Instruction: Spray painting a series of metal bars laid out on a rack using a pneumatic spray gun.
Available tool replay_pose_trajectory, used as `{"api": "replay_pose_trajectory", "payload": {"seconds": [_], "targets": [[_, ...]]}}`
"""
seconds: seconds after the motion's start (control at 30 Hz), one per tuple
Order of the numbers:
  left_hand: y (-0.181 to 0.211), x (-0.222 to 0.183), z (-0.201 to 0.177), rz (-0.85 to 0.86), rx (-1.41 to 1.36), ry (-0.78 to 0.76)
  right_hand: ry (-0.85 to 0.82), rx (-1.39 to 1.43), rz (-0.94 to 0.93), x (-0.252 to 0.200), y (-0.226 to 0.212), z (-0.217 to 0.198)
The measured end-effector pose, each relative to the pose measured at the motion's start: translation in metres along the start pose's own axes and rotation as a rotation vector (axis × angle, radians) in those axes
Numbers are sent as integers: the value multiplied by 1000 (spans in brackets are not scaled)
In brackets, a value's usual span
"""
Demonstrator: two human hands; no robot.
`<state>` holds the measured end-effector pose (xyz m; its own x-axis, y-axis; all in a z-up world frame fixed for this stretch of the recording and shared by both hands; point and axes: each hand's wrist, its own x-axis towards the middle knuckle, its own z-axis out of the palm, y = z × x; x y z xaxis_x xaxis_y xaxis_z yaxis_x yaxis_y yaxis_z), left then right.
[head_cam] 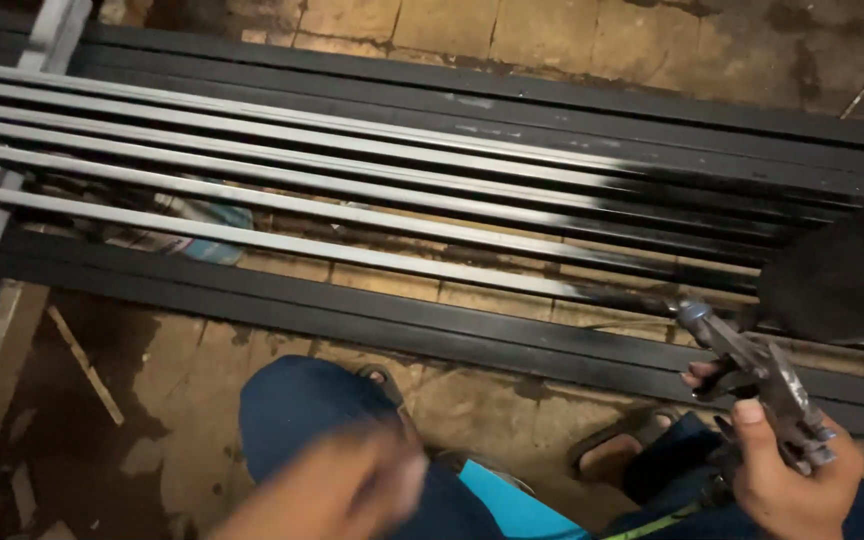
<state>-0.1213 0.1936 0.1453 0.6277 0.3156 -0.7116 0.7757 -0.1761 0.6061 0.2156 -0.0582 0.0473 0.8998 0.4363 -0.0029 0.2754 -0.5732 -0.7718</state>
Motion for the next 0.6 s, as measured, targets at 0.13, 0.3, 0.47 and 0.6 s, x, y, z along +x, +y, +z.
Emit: {"api": "replay_pose_trajectory", "payload": {"seconds": [0.13, 0.3, 0.47, 0.6], "targets": [[44, 153, -12, 850, 345, 883, 35, -46, 0, -16, -13, 1], [98, 324, -7, 211, 498, 1201, 323, -183, 138, -16, 43, 2], [108, 326, -21, -34, 544, 1046, 135, -99, -85, -25, -96, -9], [88, 330, -29, -27, 644, 1110, -105, -123, 29, -5, -114, -15]]}}
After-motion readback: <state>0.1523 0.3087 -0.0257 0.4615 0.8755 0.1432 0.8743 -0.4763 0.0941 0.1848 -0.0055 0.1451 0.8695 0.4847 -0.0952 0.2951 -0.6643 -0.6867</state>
